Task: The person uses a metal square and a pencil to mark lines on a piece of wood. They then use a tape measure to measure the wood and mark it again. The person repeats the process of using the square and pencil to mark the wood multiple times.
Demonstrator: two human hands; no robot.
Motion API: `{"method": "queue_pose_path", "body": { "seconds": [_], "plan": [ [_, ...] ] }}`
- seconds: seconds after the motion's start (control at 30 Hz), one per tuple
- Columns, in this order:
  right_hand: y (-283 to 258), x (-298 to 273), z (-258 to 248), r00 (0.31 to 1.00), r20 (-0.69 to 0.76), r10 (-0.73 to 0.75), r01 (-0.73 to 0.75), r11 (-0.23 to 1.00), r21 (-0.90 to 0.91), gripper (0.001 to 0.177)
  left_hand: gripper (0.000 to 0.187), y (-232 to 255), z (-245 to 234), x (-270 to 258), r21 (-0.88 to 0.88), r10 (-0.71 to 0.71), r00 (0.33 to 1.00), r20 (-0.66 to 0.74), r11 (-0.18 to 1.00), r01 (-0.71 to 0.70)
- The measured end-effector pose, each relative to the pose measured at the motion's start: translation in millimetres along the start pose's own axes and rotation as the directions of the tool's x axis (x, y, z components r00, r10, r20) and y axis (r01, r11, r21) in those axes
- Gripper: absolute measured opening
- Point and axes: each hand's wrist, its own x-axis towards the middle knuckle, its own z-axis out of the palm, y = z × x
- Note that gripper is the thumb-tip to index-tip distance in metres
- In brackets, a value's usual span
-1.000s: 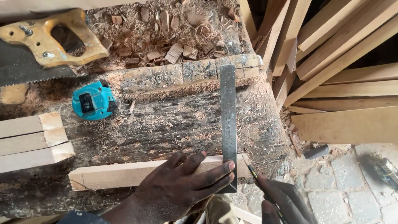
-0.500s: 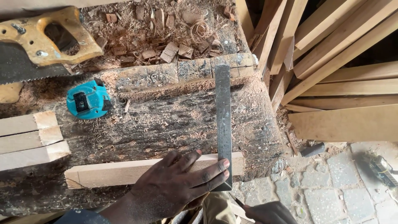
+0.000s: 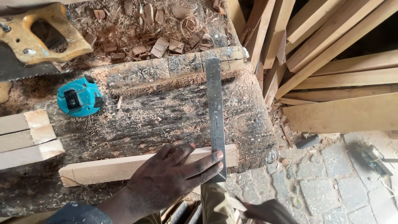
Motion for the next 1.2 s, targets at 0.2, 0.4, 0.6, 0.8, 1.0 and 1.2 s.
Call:
{"method": "queue_pose_path", "body": {
  "seconds": [0.2, 0.4, 0.6, 0.8, 1.0, 1.2],
  "plan": [
    [-2.0, 38.3, 1.0, 0.974, -0.045, -0.221, 0.218, 0.974, -0.056, 0.034, 0.043, 3.3, -0.2, -4.4, -0.055, 0.017, 1.000, 0.027, 0.998, -0.015],
    [25.0, 70.5, 19.6, 0.870, -0.010, -0.492, 0.492, 0.869, 0.058, 0.030, 0.036, 10.9, -6.6, -13.0, -0.103, 0.005, 1.000, 0.000, 0.995, -0.005],
    [13.0, 87.8, 9.9, 0.873, 0.068, -0.483, 0.466, 0.867, 0.176, 0.021, 0.033, 28.1, -12.8, -17.5, -0.150, -0.040, 0.998, -0.056, 0.988, 0.031],
    [9.8, 86.0, 16.7, 0.891, 0.018, -0.453, 0.438, 0.872, 0.220, 0.015, 0.042, 13.2, -6.7, -16.6, -0.060, 0.001, 0.999, 0.047, 0.998, 0.002],
    [3.9, 82.6, 16.2, 0.916, -0.012, -0.400, 0.392, 0.892, 0.225, 0.016, 0.055, -6.7, -9.5, -7.0, -0.099, 0.085, 0.986, 0.141, 0.992, -0.072],
    [-16.1, 71.1, 6.4, 0.972, -0.041, -0.229, 0.233, 0.955, 0.181, 0.024, 0.047, -10.3, -10.4, -5.3, -0.096, 0.099, 0.991, 0.091, 0.991, -0.090]
  ]
}}
